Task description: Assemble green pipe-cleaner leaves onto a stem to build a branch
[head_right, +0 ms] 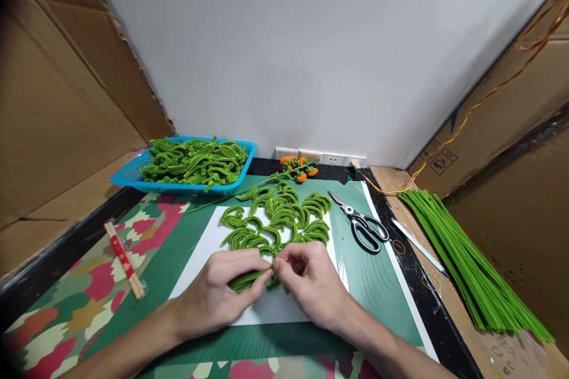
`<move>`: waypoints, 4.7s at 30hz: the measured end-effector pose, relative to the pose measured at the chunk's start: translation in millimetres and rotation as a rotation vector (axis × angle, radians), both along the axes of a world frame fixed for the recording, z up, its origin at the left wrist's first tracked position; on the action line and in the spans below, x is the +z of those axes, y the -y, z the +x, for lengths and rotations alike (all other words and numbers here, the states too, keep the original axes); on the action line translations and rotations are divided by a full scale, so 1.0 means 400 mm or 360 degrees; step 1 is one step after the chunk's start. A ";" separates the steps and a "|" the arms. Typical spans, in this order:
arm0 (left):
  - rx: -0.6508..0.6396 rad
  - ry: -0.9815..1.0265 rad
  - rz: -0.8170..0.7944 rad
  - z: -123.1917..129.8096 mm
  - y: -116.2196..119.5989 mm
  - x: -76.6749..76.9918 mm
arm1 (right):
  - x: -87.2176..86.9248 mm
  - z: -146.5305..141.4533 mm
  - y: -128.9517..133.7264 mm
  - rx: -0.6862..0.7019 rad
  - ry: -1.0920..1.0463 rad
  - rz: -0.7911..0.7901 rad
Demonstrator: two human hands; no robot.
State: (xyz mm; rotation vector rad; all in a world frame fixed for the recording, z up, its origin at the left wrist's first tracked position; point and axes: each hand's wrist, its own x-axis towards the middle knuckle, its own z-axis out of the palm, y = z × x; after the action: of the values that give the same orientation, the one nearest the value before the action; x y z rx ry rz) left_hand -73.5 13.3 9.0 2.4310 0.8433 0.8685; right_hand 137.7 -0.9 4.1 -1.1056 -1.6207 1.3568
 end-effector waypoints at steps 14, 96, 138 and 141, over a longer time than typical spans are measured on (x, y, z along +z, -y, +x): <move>0.0218 0.0274 -0.0725 0.008 -0.004 -0.011 | 0.013 0.031 -0.041 0.0125 0.0268 0.0594; 0.0046 0.0620 -0.1655 0.043 0.006 -0.008 | -0.038 0.003 -0.004 -0.0466 0.0202 0.1185; 0.0055 0.0658 -0.1539 0.040 0.012 -0.001 | -0.010 -0.003 -0.007 -0.0374 -0.0090 0.0590; 0.0096 0.0604 -0.1525 0.038 0.017 -0.001 | -0.028 0.006 -0.011 -0.0444 0.0098 0.0913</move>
State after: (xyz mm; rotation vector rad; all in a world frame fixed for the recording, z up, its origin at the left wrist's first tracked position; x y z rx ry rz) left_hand -58.2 6.5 8.5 1.3706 0.9023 0.6820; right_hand 140.3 3.6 -6.9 -0.9742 -1.6757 0.6219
